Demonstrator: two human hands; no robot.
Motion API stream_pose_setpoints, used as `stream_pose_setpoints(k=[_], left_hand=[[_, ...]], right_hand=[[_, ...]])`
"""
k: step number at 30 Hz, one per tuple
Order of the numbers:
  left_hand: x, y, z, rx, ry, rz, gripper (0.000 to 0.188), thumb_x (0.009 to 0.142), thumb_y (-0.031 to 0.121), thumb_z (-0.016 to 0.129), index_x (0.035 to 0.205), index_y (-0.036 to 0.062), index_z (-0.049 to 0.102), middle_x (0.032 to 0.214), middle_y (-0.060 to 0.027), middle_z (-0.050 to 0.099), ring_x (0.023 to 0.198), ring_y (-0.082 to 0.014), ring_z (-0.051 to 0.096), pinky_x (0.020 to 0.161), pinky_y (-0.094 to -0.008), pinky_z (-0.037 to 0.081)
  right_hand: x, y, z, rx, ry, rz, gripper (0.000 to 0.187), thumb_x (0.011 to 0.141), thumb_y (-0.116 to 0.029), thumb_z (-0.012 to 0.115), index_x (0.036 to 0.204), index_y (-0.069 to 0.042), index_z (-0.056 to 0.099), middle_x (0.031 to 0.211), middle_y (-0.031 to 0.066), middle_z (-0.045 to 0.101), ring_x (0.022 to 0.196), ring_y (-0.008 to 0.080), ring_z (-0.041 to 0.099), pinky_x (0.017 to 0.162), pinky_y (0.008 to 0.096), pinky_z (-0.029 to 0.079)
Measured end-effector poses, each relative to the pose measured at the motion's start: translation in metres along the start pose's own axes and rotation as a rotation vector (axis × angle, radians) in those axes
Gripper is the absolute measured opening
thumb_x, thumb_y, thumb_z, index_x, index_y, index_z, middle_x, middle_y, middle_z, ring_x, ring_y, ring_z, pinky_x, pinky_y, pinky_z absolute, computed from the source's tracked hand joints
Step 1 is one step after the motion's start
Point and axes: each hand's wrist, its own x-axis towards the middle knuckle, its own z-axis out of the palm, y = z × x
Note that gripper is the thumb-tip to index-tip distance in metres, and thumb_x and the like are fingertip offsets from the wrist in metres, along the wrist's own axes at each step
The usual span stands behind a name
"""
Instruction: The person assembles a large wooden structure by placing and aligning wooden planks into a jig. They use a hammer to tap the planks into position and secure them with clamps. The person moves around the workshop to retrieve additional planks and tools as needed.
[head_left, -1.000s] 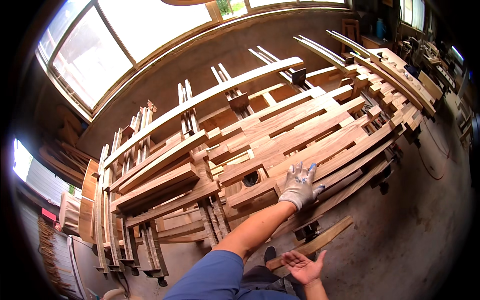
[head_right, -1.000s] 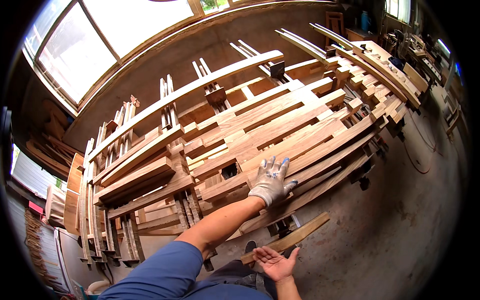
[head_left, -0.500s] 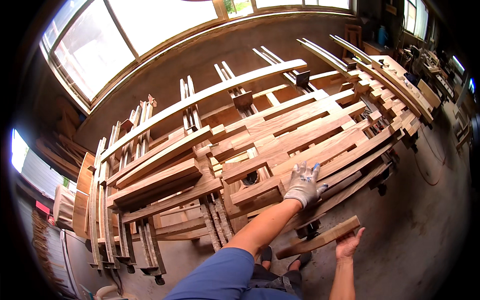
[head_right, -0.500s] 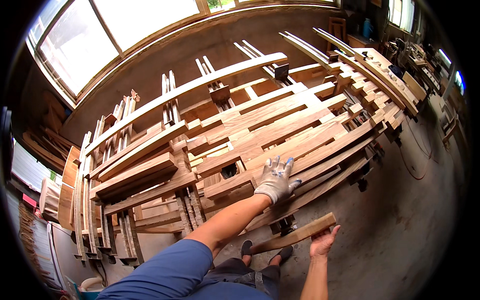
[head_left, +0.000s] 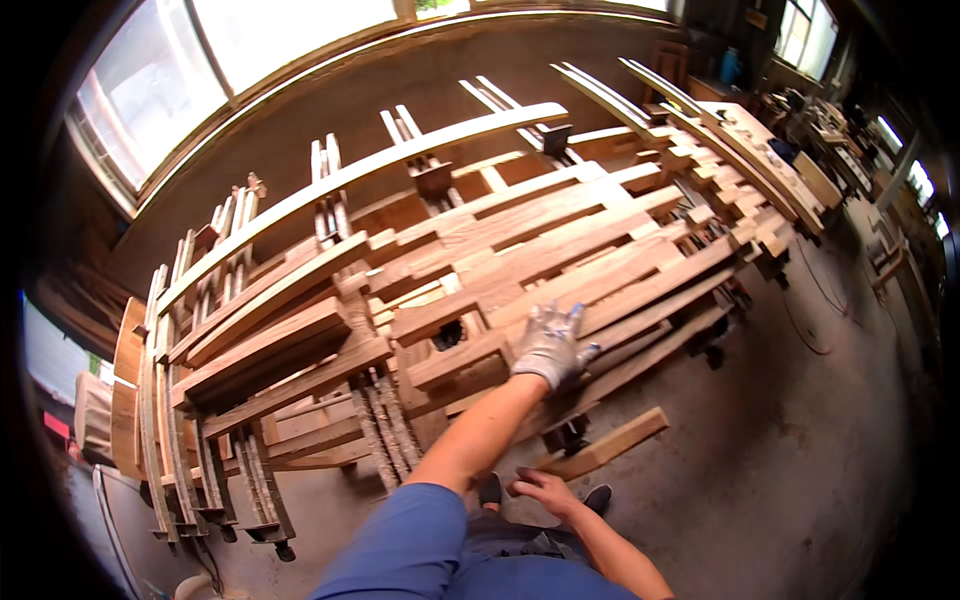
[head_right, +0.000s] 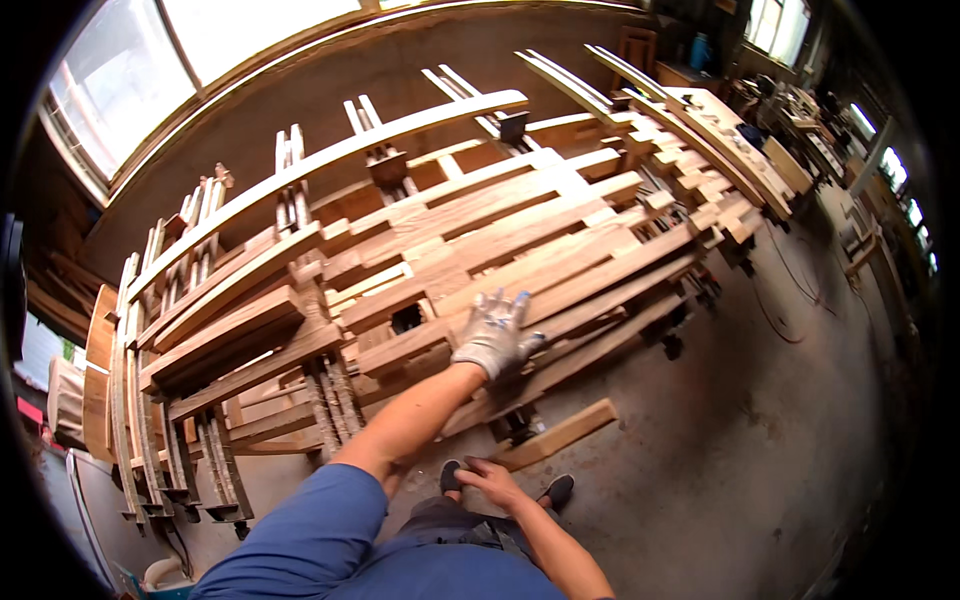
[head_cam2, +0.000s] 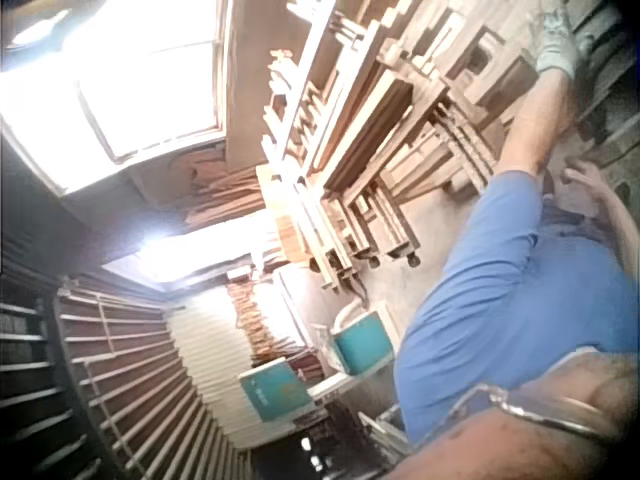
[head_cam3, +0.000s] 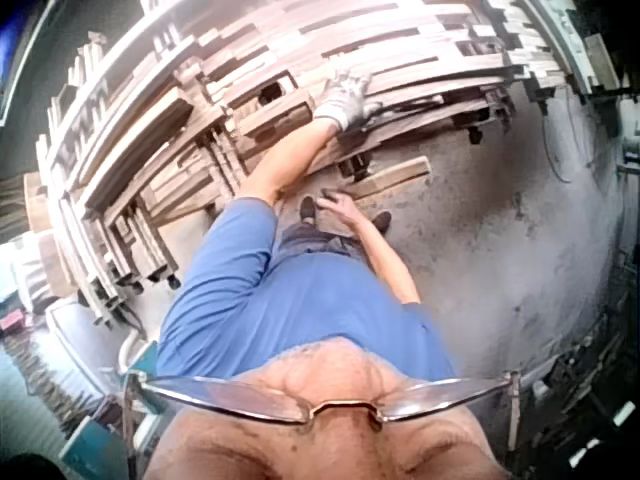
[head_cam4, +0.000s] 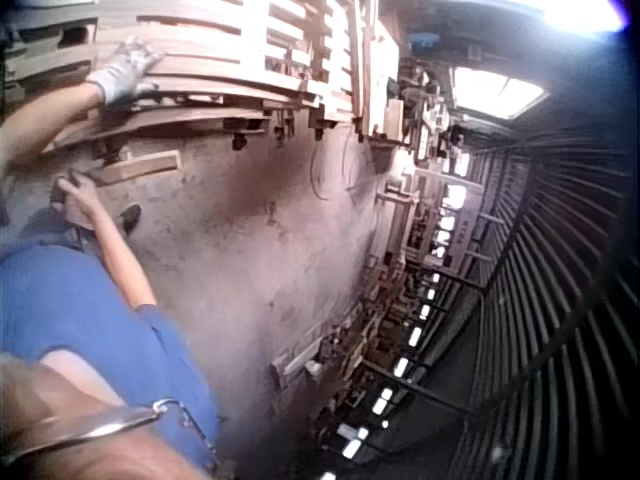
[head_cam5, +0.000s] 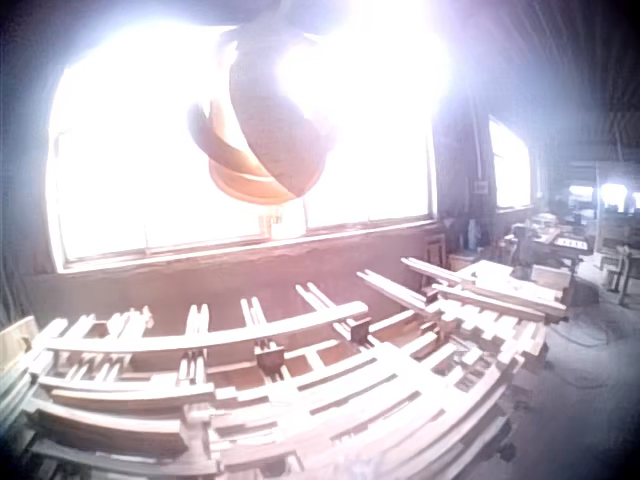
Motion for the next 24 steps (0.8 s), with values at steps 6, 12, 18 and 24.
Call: stream_pose_setpoints(k=[6, 12, 18, 24], left_hand=[[0.003, 0.009, 0.016, 0.025, 0.036, -0.018, 0.087, 0.107, 0.065, 0.051, 0.172, 0.0105, 0.029, 0.174, -0.0240, 0.034, 0.166, -0.0376, 0.022, 0.137, -0.0522, 0.009], [0.001, 0.019, 0.009, 0.146, 0.012, -0.103, 0.088, 0.106, 0.066, 0.050, 0.173, 0.0125, 0.025, 0.173, -0.0192, 0.037, 0.166, -0.0373, 0.022, 0.137, -0.0523, 0.008], [0.009, 0.025, 0.014, 0.160, 0.037, -0.079, 0.087, 0.105, 0.059, 0.058, 0.171, 0.0101, 0.029, 0.172, -0.0201, 0.037, 0.164, -0.0396, 0.024, 0.136, -0.0536, 0.011], [0.009, 0.028, 0.007, 0.092, 0.023, -0.082, 0.087, 0.103, 0.058, 0.062, 0.170, 0.0103, 0.032, 0.170, -0.0211, 0.040, 0.162, -0.0416, 0.028, 0.134, -0.0564, 0.015]], right_hand=[[-0.056, -0.068, -0.076, -0.212, -0.569, 0.034, 0.085, 0.097, -0.054, 0.079, 0.156, 0.003, 0.054, 0.157, 0.0202, 0.060, 0.146, 0.0311, 0.056, 0.122, 0.0376, 0.042], [-0.148, -0.100, -0.205, -0.260, -0.462, -0.009, 0.066, 0.103, -0.044, 0.076, 0.155, -0.006, 0.060, 0.137, 0.0075, 0.074, 0.126, 0.0158, 0.067, 0.109, 0.0332, 0.051], [-0.163, -0.135, -0.291, -0.099, -0.306, 0.124, 0.058, 0.103, -0.037, 0.078, 0.147, -0.001, 0.064, 0.123, 0.0051, 0.077, 0.114, 0.0134, 0.069, 0.096, 0.0301, 0.055], [-0.124, -0.185, -0.336, -0.159, -0.066, -0.026, 0.046, 0.103, -0.036, 0.079, 0.132, 0.000, 0.073, 0.112, 0.0064, 0.079, 0.100, 0.0129, 0.071, 0.091, 0.0306, 0.058]])
